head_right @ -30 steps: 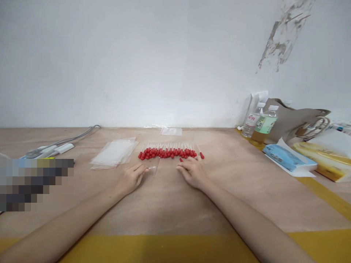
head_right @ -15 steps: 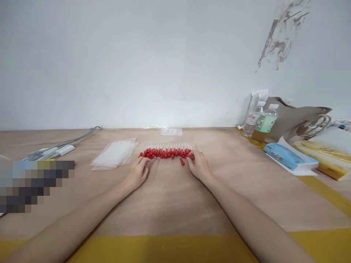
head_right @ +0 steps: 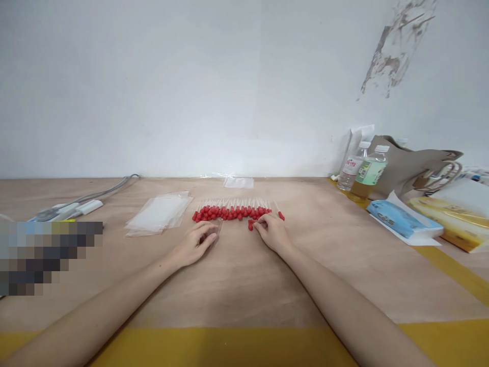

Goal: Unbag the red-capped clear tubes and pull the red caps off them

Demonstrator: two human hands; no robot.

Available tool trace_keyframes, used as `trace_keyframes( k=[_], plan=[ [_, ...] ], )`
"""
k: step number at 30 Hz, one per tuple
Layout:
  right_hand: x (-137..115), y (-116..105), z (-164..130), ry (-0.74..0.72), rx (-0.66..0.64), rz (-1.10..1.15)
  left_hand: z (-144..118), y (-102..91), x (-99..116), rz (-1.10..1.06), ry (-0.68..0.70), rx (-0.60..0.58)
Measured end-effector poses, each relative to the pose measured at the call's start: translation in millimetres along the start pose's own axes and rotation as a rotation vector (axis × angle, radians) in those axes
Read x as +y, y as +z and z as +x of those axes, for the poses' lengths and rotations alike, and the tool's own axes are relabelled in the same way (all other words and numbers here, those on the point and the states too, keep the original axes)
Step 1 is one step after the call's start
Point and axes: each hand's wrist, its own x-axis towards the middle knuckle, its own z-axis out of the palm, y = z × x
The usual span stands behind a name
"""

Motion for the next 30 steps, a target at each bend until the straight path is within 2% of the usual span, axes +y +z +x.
trace_keyframes(
  k=[3, 5, 9, 12, 15, 20, 24, 27, 28, 30],
  plan=[
    [3.6, -2.9, 2.9, 0.032, 0.013, 0.018, 0.2, -0.9, 1.1, -0.041, 0.072, -0.052],
    [11.0, -9.2, 6.4, 0.084, 0.073, -0.016, 0.4, -0.8, 3.0, -0.039, 0.085, -0.091],
    [32.6, -26.5, 13.4, 0.210, 0.232, -0.250, 0.9, 3.2, 10.4, -0.016, 0.089, -0.126],
    [44.5, -32.4, 16.3, 0.344, 0.185, -0.366, 1.7, 10.1, 17.6, -0.015, 0.117, -0.139],
    [48.7, -30.5, 17.5, 0.460, 0.108, -0.364, 3.8, 18.4, 22.6, -0.021, 0.145, -0.127],
    [51.3, -25.1, 18.7, 0.542, 0.071, -0.327, 8.2, 24.5, 25.8, -0.035, 0.168, -0.083],
    [52.5, -26.2, 19.9, 0.574, 0.111, -0.319, 7.7, 21.2, 28.5, -0.036, 0.169, -0.061],
    [46.1, -30.0, 19.4, 0.566, 0.194, -0.311, 5.2, 17.9, 27.6, 0.006, 0.160, 0.037],
    [41.4, -31.1, 18.3, 0.521, 0.248, -0.301, 4.5, 16.8, 26.4, 0.028, 0.152, 0.079],
    [27.6, -31.1, 14.2, 0.325, 0.353, -0.260, 3.6, 14.0, 23.2, 0.072, 0.131, 0.169]
  ],
)
